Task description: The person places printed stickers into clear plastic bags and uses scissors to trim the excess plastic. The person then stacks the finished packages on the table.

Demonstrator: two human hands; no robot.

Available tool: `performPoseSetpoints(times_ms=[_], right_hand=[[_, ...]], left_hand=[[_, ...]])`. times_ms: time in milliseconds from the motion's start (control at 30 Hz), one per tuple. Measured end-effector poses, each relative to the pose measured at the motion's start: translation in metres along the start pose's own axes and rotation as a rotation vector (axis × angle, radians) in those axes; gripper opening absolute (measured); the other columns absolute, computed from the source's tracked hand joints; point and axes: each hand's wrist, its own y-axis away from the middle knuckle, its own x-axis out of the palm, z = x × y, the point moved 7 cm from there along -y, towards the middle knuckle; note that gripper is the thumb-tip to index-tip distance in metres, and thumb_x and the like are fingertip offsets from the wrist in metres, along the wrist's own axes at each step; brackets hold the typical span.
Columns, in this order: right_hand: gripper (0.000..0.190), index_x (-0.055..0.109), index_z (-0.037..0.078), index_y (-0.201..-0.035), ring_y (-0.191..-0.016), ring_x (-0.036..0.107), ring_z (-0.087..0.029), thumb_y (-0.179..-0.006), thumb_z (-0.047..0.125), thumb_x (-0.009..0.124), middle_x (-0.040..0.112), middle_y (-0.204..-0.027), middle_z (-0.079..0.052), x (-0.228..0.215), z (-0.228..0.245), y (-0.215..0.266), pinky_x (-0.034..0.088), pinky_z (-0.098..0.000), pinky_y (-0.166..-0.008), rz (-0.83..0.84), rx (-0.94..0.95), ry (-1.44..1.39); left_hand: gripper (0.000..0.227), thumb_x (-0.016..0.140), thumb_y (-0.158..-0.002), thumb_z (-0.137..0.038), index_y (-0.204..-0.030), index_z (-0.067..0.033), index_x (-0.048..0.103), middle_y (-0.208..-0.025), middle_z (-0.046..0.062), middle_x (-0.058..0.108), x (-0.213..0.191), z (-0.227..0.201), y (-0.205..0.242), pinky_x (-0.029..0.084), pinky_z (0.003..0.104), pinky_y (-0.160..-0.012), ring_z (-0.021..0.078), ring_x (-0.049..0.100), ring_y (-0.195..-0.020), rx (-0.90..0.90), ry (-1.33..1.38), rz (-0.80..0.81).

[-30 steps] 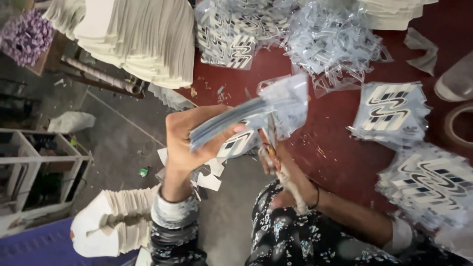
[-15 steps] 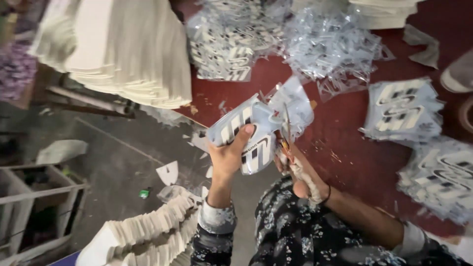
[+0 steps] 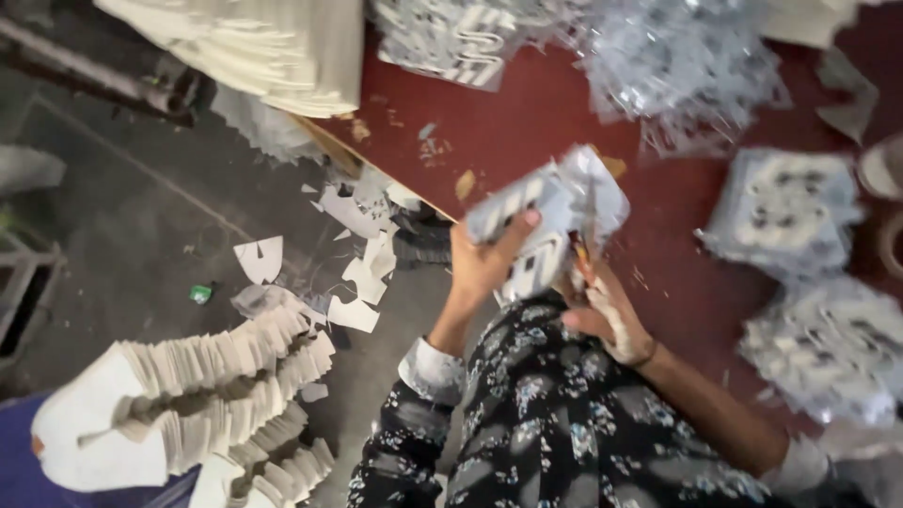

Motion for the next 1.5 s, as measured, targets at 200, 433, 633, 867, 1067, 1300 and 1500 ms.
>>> performPoseSetpoints(times_ms=[200, 433, 633, 867, 1067, 1300, 1500], right_hand=[[0.083, 0.035, -0.002, -0.155, -0.114, 0.059, -0.016, -0.079, 0.001, 0.068, 0.057, -0.134, -0.007, 0.061, 0.053, -0.013, 0.050, -0.0291, -0.093, 0.023, -0.193, 0.495], [0.082, 0.052, -0.001, -0.147, -0.094, 0.060, -0.027, -0.069, -0.003, 0.076, 0.064, -0.110, -0.022, 0.024, 0.057, -0.008, 0.051, -0.0386, -0.084, -0.205, 0.144, 0.939], [0.118, 0.021, 0.000, -0.162, -0.149, 0.039, -0.023, -0.070, 0.027, 0.090, 0.039, -0.159, -0.012, 0.033, 0.058, 0.006, 0.030, -0.0381, -0.124, 0.277, -0.250, 0.756], [0.112, 0.023, 0.003, -0.163, -0.143, 0.049, -0.020, -0.083, 0.044, 0.089, 0.046, -0.155, -0.005, 0.065, 0.071, 0.020, 0.042, -0.0389, -0.122, 0.364, -0.070, 0.325], [0.066, 0.045, 0.000, -0.144, -0.109, 0.055, -0.009, -0.098, 0.032, 0.080, 0.056, -0.118, 0.002, -0.043, 0.027, 0.033, 0.046, -0.0270, -0.095, 0.225, 0.057, 0.337], [0.014, 0.061, 0.005, -0.088, -0.046, 0.050, -0.010, -0.086, 0.018, 0.065, 0.055, -0.065, 0.004, -0.051, 0.022, 0.025, 0.038, -0.0271, -0.040, 0.100, 0.486, 0.758], [0.011, 0.061, 0.001, -0.083, -0.050, 0.053, -0.011, -0.085, 0.007, 0.070, 0.059, -0.068, -0.002, -0.079, 0.005, 0.025, 0.040, -0.0264, -0.044, 0.024, 0.551, 0.702]], left_hand=[[0.030, 0.078, -0.093, -0.012, -0.118, 0.0039, 0.073, -0.103, 0.006, 0.078, -0.004, 0.016, 0.021, 0.058, 0.025, -0.083, 0.0097, 0.069, -0.091, -0.139, -0.017, -0.059], [0.030, 0.077, -0.095, -0.012, -0.118, 0.0055, 0.072, -0.103, 0.006, 0.077, -0.005, 0.039, 0.038, 0.059, 0.026, -0.082, 0.0094, 0.069, -0.090, -0.146, 0.094, -0.145], [0.035, 0.077, -0.094, -0.016, -0.123, 0.0038, 0.070, -0.107, 0.007, 0.077, 0.001, 0.028, 0.052, 0.058, 0.025, -0.083, 0.0084, 0.069, -0.093, -0.160, 0.182, -0.156], [0.038, 0.079, -0.092, -0.032, -0.114, -0.0023, 0.075, -0.088, 0.010, 0.079, 0.013, 0.027, 0.066, 0.058, 0.027, -0.068, 0.0099, 0.071, -0.075, -0.101, -0.262, -0.114], [0.041, 0.078, -0.091, -0.035, -0.114, -0.0018, 0.074, -0.088, 0.008, 0.078, 0.023, 0.074, 0.068, 0.061, 0.029, -0.067, 0.0138, 0.075, -0.074, -0.066, -0.205, -0.105], [0.049, 0.077, -0.084, -0.041, -0.112, -0.0008, 0.071, -0.083, 0.013, 0.079, 0.001, 0.152, 0.098, 0.064, 0.037, -0.058, 0.0235, 0.076, -0.062, -0.587, -0.241, -0.358], [0.058, 0.091, -0.075, -0.040, -0.101, 0.0076, 0.069, -0.094, 0.020, 0.076, -0.007, 0.126, 0.124, 0.058, 0.038, -0.079, 0.0267, 0.075, -0.085, -0.628, -0.424, -0.574]])
